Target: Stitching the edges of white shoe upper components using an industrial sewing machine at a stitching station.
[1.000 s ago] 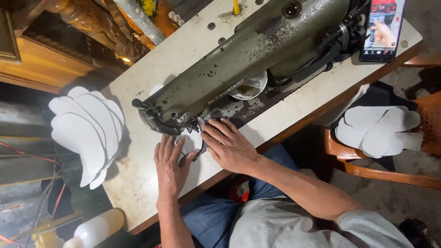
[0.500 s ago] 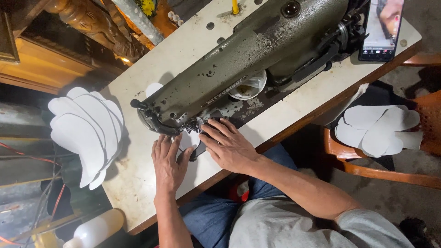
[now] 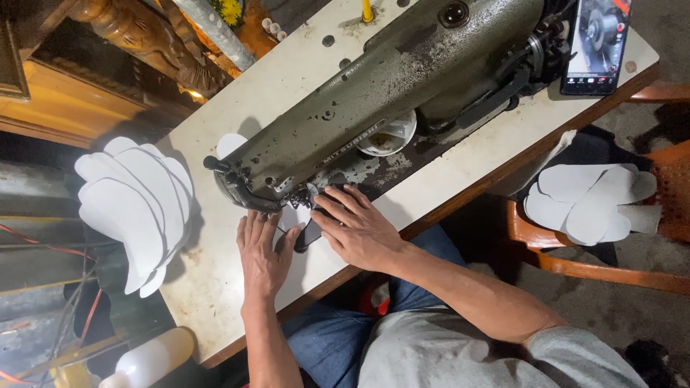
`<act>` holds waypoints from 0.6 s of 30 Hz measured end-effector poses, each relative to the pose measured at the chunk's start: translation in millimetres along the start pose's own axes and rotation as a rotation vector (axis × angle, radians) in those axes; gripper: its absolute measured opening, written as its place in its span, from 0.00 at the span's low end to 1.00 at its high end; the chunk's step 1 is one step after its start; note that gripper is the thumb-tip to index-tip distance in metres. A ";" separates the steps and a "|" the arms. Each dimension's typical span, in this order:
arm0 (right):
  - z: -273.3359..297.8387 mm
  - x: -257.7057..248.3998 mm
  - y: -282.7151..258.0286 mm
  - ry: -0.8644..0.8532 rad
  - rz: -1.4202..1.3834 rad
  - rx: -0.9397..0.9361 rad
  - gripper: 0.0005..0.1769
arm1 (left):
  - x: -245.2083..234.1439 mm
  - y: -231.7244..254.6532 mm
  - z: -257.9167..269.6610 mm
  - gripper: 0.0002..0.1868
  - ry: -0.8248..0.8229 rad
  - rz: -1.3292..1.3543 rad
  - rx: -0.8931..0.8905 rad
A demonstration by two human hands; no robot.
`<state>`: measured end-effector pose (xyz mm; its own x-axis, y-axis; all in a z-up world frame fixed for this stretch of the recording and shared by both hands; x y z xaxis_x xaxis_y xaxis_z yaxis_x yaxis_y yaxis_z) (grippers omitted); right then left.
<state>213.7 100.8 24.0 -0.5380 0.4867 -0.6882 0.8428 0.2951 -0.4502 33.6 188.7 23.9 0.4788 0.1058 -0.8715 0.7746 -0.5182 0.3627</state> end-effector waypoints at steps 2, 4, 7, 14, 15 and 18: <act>0.1 0.2 -0.2 -0.007 -0.001 0.000 0.22 | 2.2 -2.7 0.1 0.27 0.002 0.002 0.001; -0.3 -0.3 0.0 -0.013 0.000 0.001 0.22 | 6.8 -8.1 1.4 0.27 0.005 0.005 0.004; -0.5 -0.3 0.0 -0.033 -0.022 0.009 0.22 | 13.8 -18.0 4.9 0.29 0.007 -0.004 -0.015; -0.2 -1.2 0.5 -0.035 -0.026 0.016 0.21 | 13.0 -14.7 2.3 0.27 0.049 -0.007 -0.010; -0.3 -1.5 0.2 -0.037 -0.025 0.016 0.20 | 10.6 -11.3 1.3 0.26 0.068 -0.010 -0.007; -0.9 -1.8 -0.3 -0.039 -0.026 0.009 0.20 | 6.7 -7.1 0.0 0.25 0.082 -0.002 -0.004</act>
<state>214.4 100.6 25.8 -0.5604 0.4467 -0.6974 0.8282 0.3001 -0.4733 31.3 193.1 15.4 0.5092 0.1757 -0.8425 0.7771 -0.5145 0.3624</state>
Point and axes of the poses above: each hand's wrist, its own z-axis away from the middle knuckle, its own x-axis out of the palm, y = z × x, the point moved 5 cm from there along -z, towards the middle knuckle, and after that the axes turned 11 degrees about y, right-handed, at the moved point
